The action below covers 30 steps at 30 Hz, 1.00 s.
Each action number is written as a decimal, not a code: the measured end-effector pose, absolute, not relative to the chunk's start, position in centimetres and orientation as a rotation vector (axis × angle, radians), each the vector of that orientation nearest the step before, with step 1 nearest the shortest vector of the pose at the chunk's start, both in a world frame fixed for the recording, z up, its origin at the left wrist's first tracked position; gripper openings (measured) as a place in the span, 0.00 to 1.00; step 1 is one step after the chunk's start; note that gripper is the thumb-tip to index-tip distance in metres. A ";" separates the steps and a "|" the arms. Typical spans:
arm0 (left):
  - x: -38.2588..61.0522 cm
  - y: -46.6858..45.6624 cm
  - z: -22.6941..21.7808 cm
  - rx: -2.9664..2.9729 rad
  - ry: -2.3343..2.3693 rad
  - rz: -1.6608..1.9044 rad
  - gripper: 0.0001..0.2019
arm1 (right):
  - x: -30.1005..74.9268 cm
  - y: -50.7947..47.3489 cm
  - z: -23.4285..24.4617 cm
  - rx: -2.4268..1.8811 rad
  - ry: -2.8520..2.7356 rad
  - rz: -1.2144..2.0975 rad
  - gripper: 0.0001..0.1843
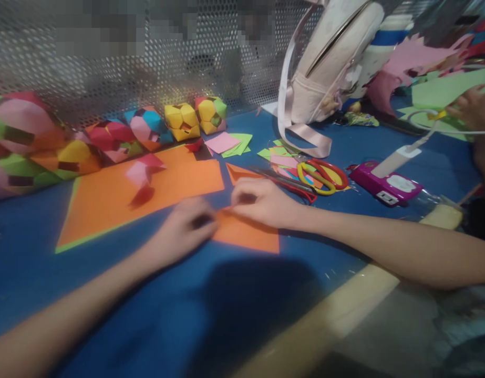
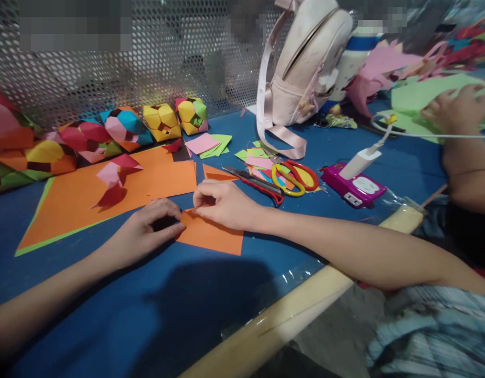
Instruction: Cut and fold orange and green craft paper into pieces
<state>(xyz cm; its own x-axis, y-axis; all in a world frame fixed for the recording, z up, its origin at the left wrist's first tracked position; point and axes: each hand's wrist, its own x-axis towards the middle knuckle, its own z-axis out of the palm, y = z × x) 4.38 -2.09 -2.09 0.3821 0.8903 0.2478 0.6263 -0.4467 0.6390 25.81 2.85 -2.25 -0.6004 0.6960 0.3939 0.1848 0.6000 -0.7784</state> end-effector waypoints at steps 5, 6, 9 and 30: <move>5.3 -2.9 -1.5 2.031 1.330 0.923 0.09 | 25.3 2.2 -1.7 -0.784 -2.140 1.079 0.05; 5.4 -3.1 -1.5 1.992 1.349 0.939 0.10 | 25.3 2.1 -1.6 -0.790 -2.154 1.084 0.04; 5.3 -3.3 -1.5 1.824 1.449 1.015 0.10 | 25.5 2.4 -1.1 -0.827 -2.158 1.138 0.03; 4.3 -2.5 -2.2 1.447 1.596 1.237 0.11 | 27.0 4.7 0.6 -1.039 -2.205 1.136 0.03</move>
